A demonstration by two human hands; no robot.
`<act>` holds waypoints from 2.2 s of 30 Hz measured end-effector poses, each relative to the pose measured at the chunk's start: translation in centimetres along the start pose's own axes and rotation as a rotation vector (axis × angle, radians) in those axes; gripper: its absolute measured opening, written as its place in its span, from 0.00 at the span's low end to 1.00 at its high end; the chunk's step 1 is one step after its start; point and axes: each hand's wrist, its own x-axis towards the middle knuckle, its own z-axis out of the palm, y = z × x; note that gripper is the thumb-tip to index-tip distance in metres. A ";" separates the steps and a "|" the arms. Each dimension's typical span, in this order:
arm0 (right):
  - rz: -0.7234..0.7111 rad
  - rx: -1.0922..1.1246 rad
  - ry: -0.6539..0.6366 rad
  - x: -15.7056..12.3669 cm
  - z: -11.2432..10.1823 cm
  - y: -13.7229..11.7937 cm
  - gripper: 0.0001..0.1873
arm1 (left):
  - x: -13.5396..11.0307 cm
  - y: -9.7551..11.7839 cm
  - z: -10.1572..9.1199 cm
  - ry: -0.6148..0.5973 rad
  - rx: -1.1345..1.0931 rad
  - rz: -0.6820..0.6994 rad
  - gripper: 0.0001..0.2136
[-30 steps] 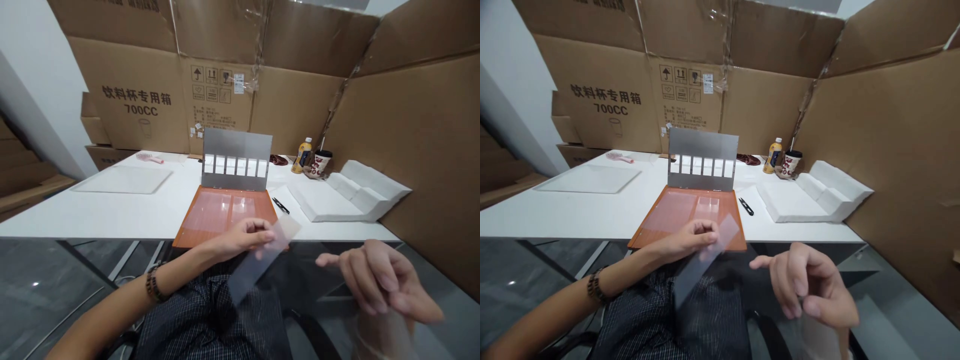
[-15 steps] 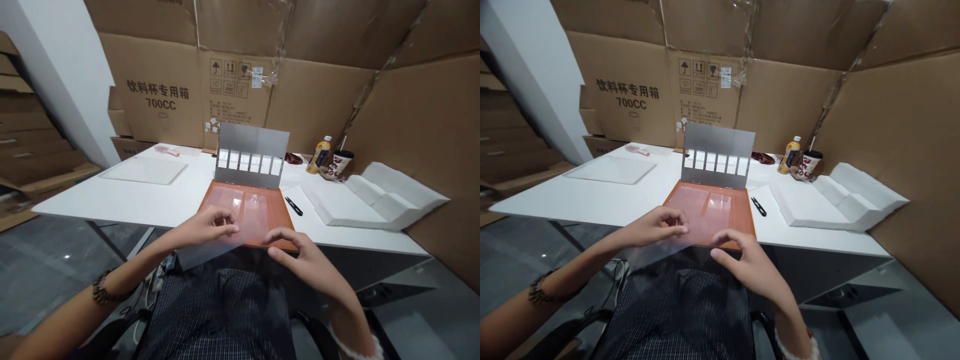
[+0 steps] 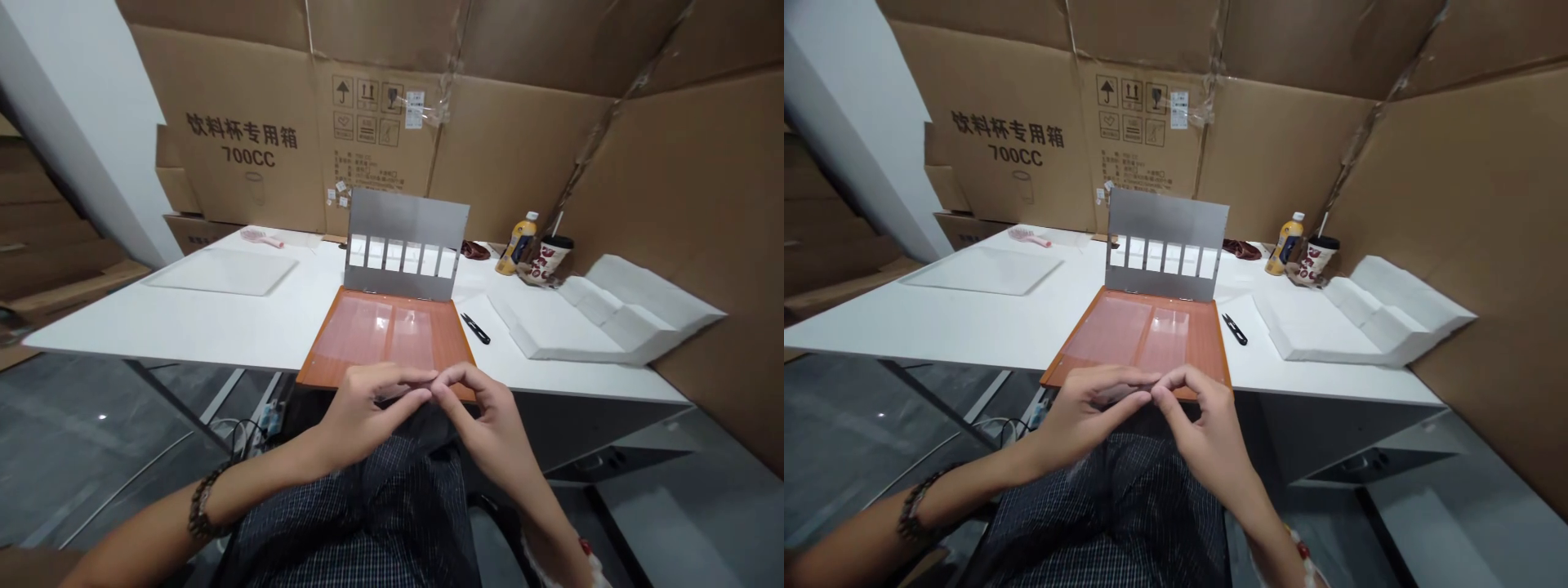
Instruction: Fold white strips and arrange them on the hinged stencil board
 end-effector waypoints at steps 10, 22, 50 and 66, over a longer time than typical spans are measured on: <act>-0.014 -0.023 0.044 -0.1 0.7 0.0 0.08 | 0.3 -0.5 0.7 0.163 -0.107 -0.105 0.05; -0.135 -0.119 0.121 -0.6 0.6 -0.2 0.05 | 0.5 -0.8 -0.2 0.034 0.256 0.259 0.09; -0.336 -0.387 0.221 -0.9 1.0 -0.4 0.05 | 1.1 -0.4 1.0 0.110 0.085 0.025 0.07; -0.354 -0.356 0.280 -2.7 0.2 -2.3 0.03 | -1.9 2.1 0.8 0.141 0.077 0.094 0.09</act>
